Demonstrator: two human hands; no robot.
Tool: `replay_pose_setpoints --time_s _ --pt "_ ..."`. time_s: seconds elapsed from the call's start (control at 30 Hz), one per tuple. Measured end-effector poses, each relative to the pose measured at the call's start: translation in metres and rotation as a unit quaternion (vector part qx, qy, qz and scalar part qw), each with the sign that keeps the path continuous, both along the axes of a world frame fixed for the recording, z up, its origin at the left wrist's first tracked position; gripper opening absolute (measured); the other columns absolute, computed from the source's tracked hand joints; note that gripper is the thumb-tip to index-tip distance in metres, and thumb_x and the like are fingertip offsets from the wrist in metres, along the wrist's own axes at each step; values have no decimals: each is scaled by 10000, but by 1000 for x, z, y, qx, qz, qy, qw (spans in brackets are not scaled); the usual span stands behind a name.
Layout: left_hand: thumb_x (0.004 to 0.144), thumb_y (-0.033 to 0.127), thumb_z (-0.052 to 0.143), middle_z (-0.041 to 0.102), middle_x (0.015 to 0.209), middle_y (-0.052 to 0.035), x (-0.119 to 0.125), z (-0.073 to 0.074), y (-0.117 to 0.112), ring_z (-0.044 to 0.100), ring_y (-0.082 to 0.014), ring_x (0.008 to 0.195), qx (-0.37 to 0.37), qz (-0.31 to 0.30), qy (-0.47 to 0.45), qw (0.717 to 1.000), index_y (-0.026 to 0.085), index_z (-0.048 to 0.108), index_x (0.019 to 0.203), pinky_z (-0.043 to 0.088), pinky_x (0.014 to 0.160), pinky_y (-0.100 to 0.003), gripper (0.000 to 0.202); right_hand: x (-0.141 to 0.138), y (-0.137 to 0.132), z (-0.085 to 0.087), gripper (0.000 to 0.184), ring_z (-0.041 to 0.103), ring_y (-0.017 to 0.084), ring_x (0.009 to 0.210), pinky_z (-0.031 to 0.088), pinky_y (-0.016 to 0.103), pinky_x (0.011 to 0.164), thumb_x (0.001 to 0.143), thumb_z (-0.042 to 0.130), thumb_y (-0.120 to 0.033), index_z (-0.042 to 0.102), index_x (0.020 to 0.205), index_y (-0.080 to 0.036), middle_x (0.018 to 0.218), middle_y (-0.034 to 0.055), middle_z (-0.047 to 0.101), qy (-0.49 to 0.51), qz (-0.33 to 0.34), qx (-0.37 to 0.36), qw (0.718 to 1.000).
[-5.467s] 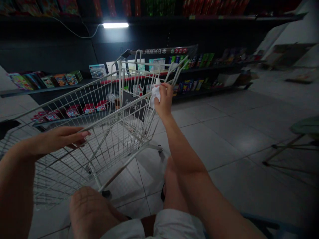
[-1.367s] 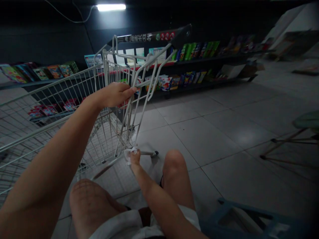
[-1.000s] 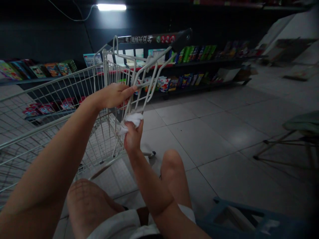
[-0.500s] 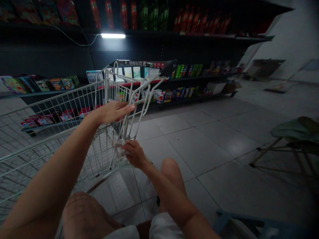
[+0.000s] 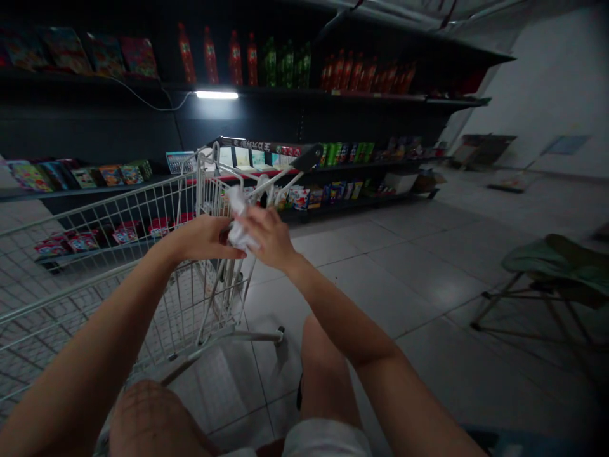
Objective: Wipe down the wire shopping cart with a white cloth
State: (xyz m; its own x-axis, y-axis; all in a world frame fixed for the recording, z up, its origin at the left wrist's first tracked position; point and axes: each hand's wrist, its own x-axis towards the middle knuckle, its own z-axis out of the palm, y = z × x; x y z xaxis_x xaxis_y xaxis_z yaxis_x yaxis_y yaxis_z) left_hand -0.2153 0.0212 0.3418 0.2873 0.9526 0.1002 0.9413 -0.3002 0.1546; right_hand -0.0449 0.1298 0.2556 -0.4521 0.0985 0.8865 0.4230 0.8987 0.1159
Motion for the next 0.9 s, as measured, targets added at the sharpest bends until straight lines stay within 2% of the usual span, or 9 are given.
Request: replay_pose_setpoints --time_s 0.07,0.1,0.2,0.33,0.43,0.57,0.7,0.77,0.9 --pt "701 526 622 593 663 -7 -1 -1 -2 528 -134 572 5 -6 9 1000 176 551 815 364 561 -270 375 5 -8 -6 503 551 217 1101 532 400 1009 885 550 -215 511 1379 -304 1333 48 552 -102 27 15 994" --pt "700 510 623 593 663 -8 -1 0 -3 527 -133 570 5 -4 13 1000 175 548 810 360 559 -272 360 11 -6 -2 505 550 222 1123 524 414 1026 887 547 -206 511 1379 -311 1353 41 544 -101 20 8 995" --pt "703 510 628 599 673 -16 0 0 -9 529 -134 571 -2 7 21 1000 181 527 769 348 552 -275 350 29 16 30 537 484 264 1277 453 492 1115 876 520 -190 476 1404 -280 1417 53 477 39 -30 -23 999" --pt "738 528 607 580 679 -15 0 0 -15 513 -132 568 8 11 32 999 189 508 756 339 544 -281 354 37 36 66 486 454 254 1331 407 516 1157 869 439 -166 506 1347 -232 1355 78 494 186 -52 -46 980" --pt "754 532 603 576 690 -11 -1 -2 -19 504 -127 569 11 5 33 999 191 500 775 339 540 -278 357 42 23 72 435 494 237 1288 445 502 1125 864 425 -171 545 1279 -216 1266 82 541 219 -31 -46 974" --pt "781 509 581 595 704 -18 1 -1 -24 517 -130 585 4 -10 24 1000 184 513 810 351 551 -274 334 52 -18 66 409 514 241 1265 472 501 1097 861 444 -197 568 1247 -251 1240 59 539 212 15 -27 977" --pt "779 512 573 599 685 -24 3 -1 -28 517 -136 569 19 -8 43 999 190 508 789 340 543 -277 329 33 -43 35 405 501 270 1273 481 509 1077 888 434 -223 559 1270 -276 1276 75 506 211 1 -74 975" --pt "767 487 582 603 680 -21 2 -2 -28 519 -138 561 24 -9 46 999 195 500 782 336 538 -276 304 10 -46 1 347 546 273 1202 513 490 1026 892 481 -257 601 1216 -280 1239 88 543 140 6 -108 984" --pt "719 417 617 605 685 -16 -1 -3 -26 533 -144 571 29 -4 49 998 202 492 778 340 541 -277 255 -24 -53 -83 192 636 241 962 555 416 888 881 573 -302 693 1024 -258 1093 104 641 -21 28 -139 990"
